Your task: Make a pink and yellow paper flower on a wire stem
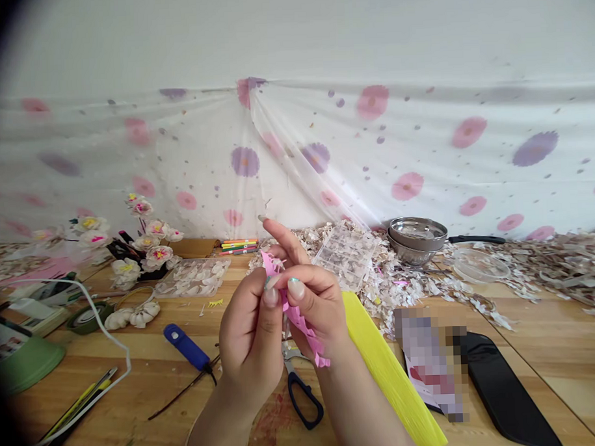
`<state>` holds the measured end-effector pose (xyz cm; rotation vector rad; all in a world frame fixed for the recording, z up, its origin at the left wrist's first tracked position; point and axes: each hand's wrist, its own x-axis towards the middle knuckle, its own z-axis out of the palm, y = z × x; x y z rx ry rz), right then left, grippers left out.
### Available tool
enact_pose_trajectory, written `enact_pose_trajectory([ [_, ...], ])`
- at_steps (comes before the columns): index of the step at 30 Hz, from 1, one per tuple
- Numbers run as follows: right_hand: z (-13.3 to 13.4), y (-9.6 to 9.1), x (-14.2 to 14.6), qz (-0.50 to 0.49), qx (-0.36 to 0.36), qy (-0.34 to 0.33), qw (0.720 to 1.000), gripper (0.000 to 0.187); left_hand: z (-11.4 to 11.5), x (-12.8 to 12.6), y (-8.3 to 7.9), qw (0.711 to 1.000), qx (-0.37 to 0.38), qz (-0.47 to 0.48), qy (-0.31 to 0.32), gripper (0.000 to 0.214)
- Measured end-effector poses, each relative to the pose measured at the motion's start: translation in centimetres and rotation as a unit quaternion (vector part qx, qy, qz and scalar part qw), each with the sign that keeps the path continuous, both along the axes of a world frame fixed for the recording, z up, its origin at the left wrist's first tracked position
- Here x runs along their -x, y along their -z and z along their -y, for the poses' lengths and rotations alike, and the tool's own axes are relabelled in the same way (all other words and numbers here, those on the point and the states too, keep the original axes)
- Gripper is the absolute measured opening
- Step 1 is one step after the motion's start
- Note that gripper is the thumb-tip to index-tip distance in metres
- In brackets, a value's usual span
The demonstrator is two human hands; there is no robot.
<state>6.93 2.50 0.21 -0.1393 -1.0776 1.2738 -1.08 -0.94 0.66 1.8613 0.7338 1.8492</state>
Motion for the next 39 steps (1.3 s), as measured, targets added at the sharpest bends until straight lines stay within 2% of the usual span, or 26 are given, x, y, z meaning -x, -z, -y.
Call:
enact_pose_trajectory([
  [11, 0.2, -0.3, 0.8, -0.033, 0.045, -0.004, 0.998, 0.016, -0.1, 0.0, 0.5, 0.999, 0.017, 0.017, -0.034, 0.019],
  [16, -0.1, 0.0, 1.0, -0.049, 0.029, 0.006, 0.998, 0.015, -0.1, -0.1, 0.3, 1.000, 0.022, 0.016, -0.014, 0.020],
  [20, -0.3, 0.1, 0.9, -0.081, 0.053, -0.011, 0.995, 0.021, -0.1, -0.2, 0.3, 1.000, 0.024, 0.007, -0.002, 0.018],
  [24, -0.4, 0.1, 0.8, -0.090, 0.044, -0.023, 0.995, 0.027, -0.1, -0.4, 0.4, 1.000, 0.030, 0.009, 0.002, 0.019],
  [28, -0.1, 0.1, 0.8, -0.076, 0.042, -0.004, 0.996, 0.021, 0.0, -0.4, 0.5, 0.999, 0.030, 0.012, 0.003, 0.019],
  [31, 0.1, 0.1, 0.8, -0.053, 0.014, 0.024, 0.998, 0.013, 0.0, -0.3, 0.4, 1.000, 0.026, 0.007, -0.011, 0.018],
  [34, 0.1, 0.2, 0.8, -0.039, -0.014, 0.046, 0.998, 0.013, -0.1, -0.2, 0.3, 1.000, 0.012, -0.002, -0.015, 0.019],
  [39, 0.0, 0.1, 0.7, -0.042, 0.006, 0.032, 0.999, 0.012, -0.2, -0.2, 0.1, 1.000, 0.012, -0.012, -0.018, 0.019],
])
